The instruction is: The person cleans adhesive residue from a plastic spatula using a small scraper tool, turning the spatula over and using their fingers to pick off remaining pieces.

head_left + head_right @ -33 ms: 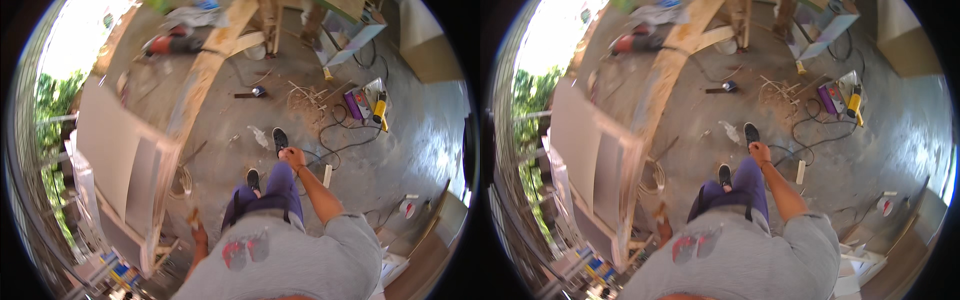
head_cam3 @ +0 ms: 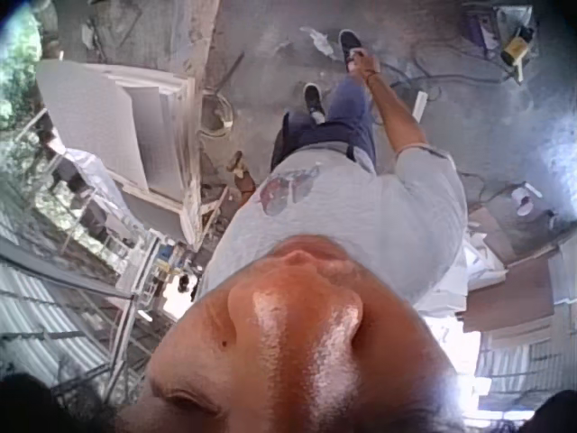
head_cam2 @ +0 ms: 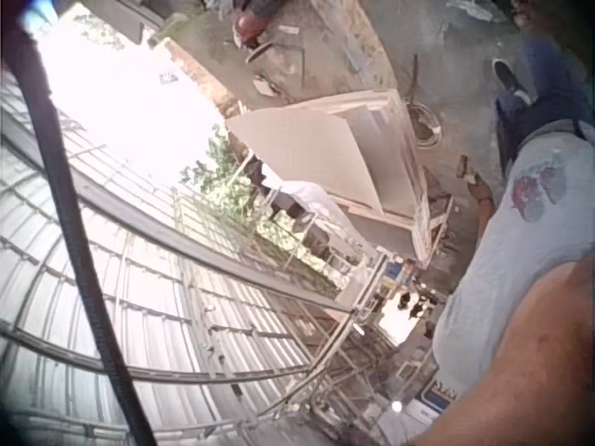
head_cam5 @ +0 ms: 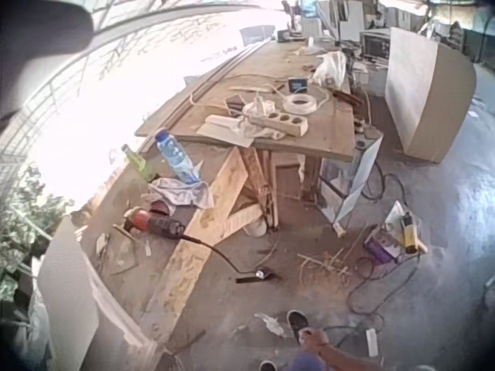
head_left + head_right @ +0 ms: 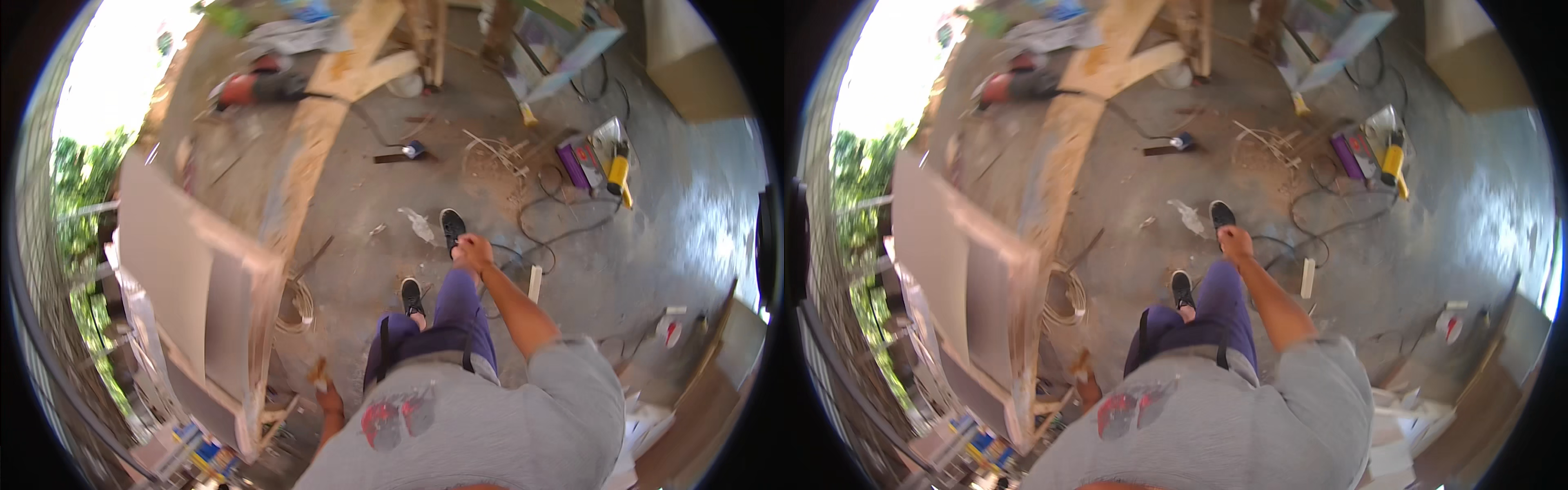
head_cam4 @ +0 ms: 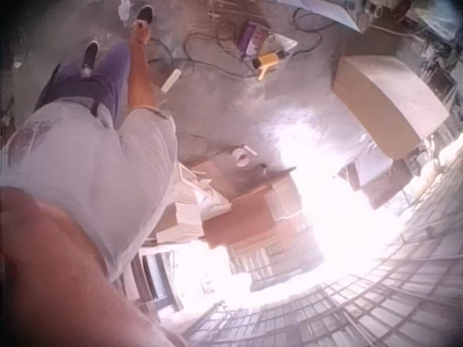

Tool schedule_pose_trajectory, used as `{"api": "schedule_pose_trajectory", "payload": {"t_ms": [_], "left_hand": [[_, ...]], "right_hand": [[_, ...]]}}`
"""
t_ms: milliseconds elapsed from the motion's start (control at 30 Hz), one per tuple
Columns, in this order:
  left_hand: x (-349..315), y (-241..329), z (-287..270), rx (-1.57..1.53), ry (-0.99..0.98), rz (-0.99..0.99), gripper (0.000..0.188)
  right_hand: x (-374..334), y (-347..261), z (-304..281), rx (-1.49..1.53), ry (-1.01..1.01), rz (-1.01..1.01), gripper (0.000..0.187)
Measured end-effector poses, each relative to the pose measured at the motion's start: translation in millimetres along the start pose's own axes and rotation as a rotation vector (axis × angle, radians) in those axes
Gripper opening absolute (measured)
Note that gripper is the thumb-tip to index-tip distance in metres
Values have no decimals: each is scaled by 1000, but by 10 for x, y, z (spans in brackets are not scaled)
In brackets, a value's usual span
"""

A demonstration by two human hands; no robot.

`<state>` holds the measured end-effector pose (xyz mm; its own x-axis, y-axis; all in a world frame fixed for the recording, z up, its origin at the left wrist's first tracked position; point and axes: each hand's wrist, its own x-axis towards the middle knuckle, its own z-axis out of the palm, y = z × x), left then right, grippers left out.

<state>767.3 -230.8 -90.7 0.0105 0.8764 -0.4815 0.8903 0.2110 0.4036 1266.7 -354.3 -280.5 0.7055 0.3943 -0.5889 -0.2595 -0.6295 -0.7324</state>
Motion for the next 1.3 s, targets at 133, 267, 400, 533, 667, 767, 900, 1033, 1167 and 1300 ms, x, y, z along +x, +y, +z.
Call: {"api": "schedule_pose_trajectory", "payload": {"t_ms": [133,267,400,533,667,767,900,1033,1167,1300], "left_hand": [[-521,532,77,677,-54,-471,57],[-375,155,256,516,-294,-300,59],[-214,741,955,303,-189,-526,60],[-55,983,1235,262,-120,-614,61],[93,1129,1392,257,-79,-653,62],[138,1217,1465,245,-66,-666,63],[65,1320,1484,202,-26,-662,64],[56,1467,1419,126,-53,-605,65],[67,1609,1322,0,-78,-503,66],[231,1803,1248,-191,-126,-320,67]], "right_hand": [[1507,631,443,21,-20,90,19],[2850,1068,837,42,-14,39,20],[3757,1322,1393,-14,-127,41,24],[4422,1457,1981,-24,-105,29,27],[4842,1580,2472,-74,28,22,33],[5046,1617,2537,-88,174,38,28],[4909,1363,2370,76,368,68,24],[4421,1459,1607,31,654,75,24],[3516,1318,612,139,681,61,26],[2337,1046,-361,83,463,65,17]]}}
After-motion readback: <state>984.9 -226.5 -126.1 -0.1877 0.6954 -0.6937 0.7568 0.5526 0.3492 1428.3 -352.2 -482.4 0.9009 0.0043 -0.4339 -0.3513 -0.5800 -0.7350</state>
